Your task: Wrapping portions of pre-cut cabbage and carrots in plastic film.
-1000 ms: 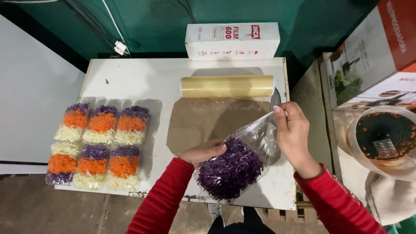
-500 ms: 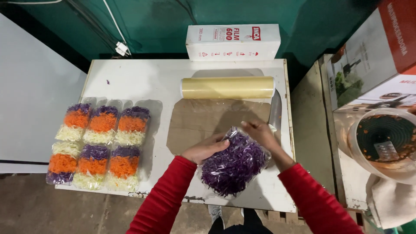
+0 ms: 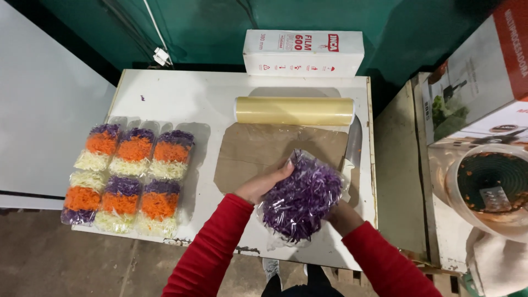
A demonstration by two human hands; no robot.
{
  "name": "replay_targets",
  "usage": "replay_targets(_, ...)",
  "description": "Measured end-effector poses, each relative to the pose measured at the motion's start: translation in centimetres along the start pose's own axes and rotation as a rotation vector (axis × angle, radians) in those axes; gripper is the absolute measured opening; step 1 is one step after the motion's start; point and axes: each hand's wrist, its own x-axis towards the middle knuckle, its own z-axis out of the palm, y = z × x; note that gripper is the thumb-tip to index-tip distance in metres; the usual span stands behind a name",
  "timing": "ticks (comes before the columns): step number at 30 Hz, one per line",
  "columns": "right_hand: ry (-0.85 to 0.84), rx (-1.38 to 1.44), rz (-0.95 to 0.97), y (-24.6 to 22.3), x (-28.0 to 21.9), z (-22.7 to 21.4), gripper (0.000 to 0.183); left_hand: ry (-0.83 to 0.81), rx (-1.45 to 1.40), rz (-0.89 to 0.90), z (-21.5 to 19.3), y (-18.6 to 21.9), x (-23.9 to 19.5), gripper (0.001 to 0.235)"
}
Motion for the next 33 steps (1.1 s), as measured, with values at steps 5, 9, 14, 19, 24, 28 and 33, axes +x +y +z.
replay_targets(5, -0.04, -0.02, -0.025, 0.4, -1.1, 0.6, 0.048, -0.01, -0.118, -0.04, 0.3, 0.5, 0.6, 0.102)
replay_targets(9, -0.063, -0.021, -0.044, 0.3, -2.1, 0.9, 0.053, -0.003, -0.07, -0.099, 0.1, 1.2, 0.3, 0.095)
replay_targets(14, 0.002, -0.091, 0.093, -8.7, -2.9, -2.3, 0.069, -0.012, -0.116, -0.085, -0.4, 1.8, -0.7, 0.093)
replay_targets(19, -0.081, -0.46, 0.113, -10.0, -2.2, -6.0, 0.093, -0.058, -0.06, -0.22, -1.0, 1.4, 0.4, 0.098)
replay_targets(24, -0.015, -0.437, 0.057, -9.1, -2.9, -4.8, 0.082, -0.066, 0.107, -0.19, -1.6, 3.2, 0.4, 0.109)
replay_targets(28, -0.096, -0.07, -0.033, -6.6, -2.0, -5.1, 0.071, 0.178, 0.023, -0.041, -5.9, 3.0, -1.0, 0.098)
replay_targets(33, 0.143, 0.422, -0.06, -6.7, -3.2, -0.9, 0.068, 0.92, -0.212, 0.618, -9.0, -8.9, 1.1, 0.055)
